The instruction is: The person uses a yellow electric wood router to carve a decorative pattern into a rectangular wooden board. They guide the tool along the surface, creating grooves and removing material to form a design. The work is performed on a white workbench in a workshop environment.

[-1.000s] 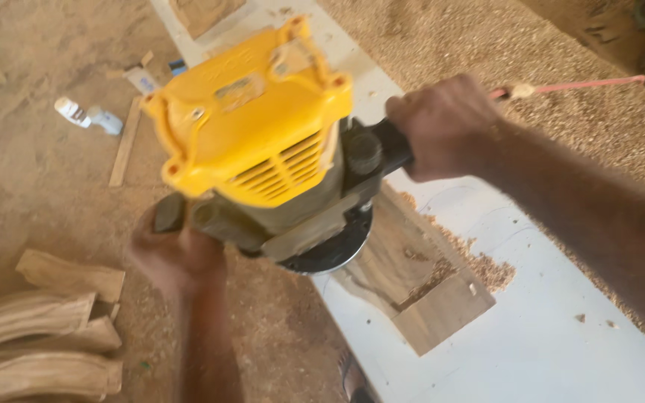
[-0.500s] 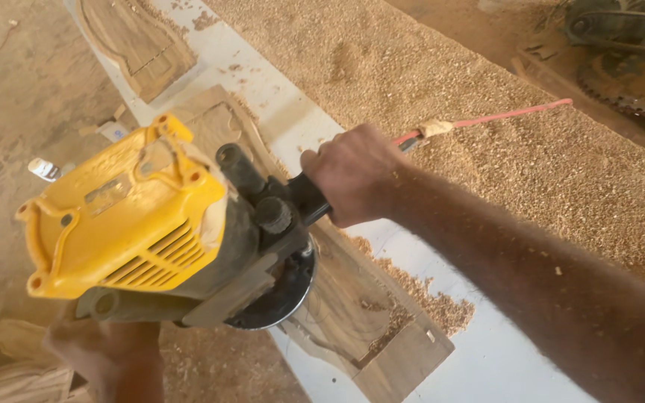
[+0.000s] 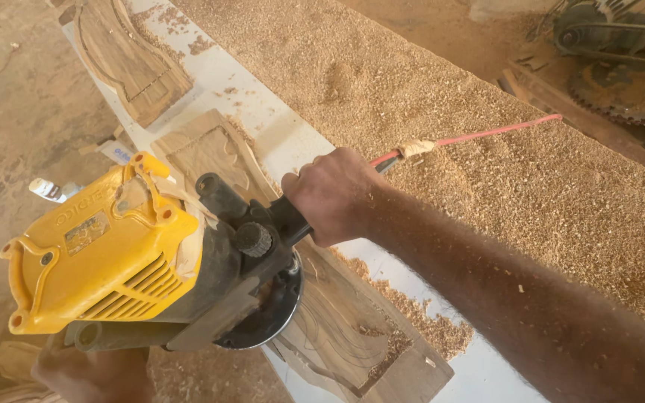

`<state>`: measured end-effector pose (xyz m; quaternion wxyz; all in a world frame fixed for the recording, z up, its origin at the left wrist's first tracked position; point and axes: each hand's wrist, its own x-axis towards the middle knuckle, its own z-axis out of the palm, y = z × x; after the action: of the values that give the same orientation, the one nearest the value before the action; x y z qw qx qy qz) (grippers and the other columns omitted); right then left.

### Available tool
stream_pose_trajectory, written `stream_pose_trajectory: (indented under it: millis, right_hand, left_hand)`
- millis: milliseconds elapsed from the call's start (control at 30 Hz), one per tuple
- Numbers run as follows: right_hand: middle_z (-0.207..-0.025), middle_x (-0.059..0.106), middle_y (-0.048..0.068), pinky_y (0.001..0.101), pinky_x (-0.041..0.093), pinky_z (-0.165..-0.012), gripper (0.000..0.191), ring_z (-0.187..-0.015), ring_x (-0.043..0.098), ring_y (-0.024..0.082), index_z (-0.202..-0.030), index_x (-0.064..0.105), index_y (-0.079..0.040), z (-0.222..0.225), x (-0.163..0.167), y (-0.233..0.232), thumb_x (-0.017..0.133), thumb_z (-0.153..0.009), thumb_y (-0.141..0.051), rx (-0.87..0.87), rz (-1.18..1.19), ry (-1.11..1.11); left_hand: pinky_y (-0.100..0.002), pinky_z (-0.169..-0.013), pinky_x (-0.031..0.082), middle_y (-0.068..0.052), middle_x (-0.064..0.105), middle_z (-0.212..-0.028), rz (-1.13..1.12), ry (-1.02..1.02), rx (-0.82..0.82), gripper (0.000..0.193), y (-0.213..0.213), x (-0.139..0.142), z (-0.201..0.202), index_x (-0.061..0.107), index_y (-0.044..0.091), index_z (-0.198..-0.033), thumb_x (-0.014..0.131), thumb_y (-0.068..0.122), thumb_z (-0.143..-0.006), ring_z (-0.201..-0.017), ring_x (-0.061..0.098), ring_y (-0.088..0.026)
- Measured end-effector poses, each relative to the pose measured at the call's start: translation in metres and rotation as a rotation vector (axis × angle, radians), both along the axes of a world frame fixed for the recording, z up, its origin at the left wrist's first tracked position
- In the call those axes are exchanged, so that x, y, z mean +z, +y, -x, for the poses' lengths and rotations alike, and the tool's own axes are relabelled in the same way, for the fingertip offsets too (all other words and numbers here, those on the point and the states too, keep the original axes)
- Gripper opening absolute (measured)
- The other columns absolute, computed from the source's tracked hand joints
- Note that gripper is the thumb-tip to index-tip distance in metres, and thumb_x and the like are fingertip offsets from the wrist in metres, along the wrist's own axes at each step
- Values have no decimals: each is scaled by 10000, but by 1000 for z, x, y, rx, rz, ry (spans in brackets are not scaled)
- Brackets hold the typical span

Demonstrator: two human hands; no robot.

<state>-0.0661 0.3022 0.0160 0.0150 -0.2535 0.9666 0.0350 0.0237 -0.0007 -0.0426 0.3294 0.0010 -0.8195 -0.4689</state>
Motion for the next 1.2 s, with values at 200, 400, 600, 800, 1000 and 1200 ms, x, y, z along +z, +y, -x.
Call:
stream_pose_trajectory:
  millis: [200,400,600,800,1000,1200]
  right_hand:
    - [-669,631,77,452,528,-572,260,-629,656,288,-883,581,-91,6,-3,-1,753,-737,-219,34,68,66]
    - [-677,640,90,469,535,-573,288,-655,673,313,-863,586,-88,13,-2,-4,765,-669,-202,36,87,95]
    - [-674,643,87,457,544,-573,263,-633,679,297,-880,585,-86,21,-1,-8,749,-709,-200,12,65,69]
    - [-674,635,69,445,543,-578,280,-637,663,270,-909,589,-95,29,-1,-10,766,-722,-206,-10,40,41]
    - [-704,634,53,410,551,-589,297,-640,647,232,-953,594,-104,38,0,-11,773,-735,-195,-25,5,36]
    - [-715,640,61,431,546,-610,326,-672,657,258,-933,605,-101,48,0,-10,787,-681,-201,-20,33,83]
  left_hand:
    - [-286,-880,548,-146,735,-1152,355,101,-1,357,-9,1,7,692,-70,-1282,744,125,-987,-1013,702,-170]
    - [-291,-859,549,-121,751,-1079,17,6,3,337,-11,-2,18,702,-55,-1274,743,176,-1032,-936,703,-137]
    - [-280,-896,546,-107,739,-1101,-72,51,-135,344,-12,5,24,675,-66,-1271,719,156,-1012,-941,689,-123]
    - [-269,-847,529,-88,754,-1012,32,18,-13,385,-14,5,37,709,-70,-1208,729,245,-988,-943,679,-113]
    - [-277,-717,518,-71,745,-927,28,42,98,399,-18,-2,60,751,-51,-1169,743,292,-966,-796,665,-109]
    - [-271,-706,517,-52,746,-872,6,27,121,409,-21,-7,76,757,-45,-1134,722,323,-960,-787,644,-84]
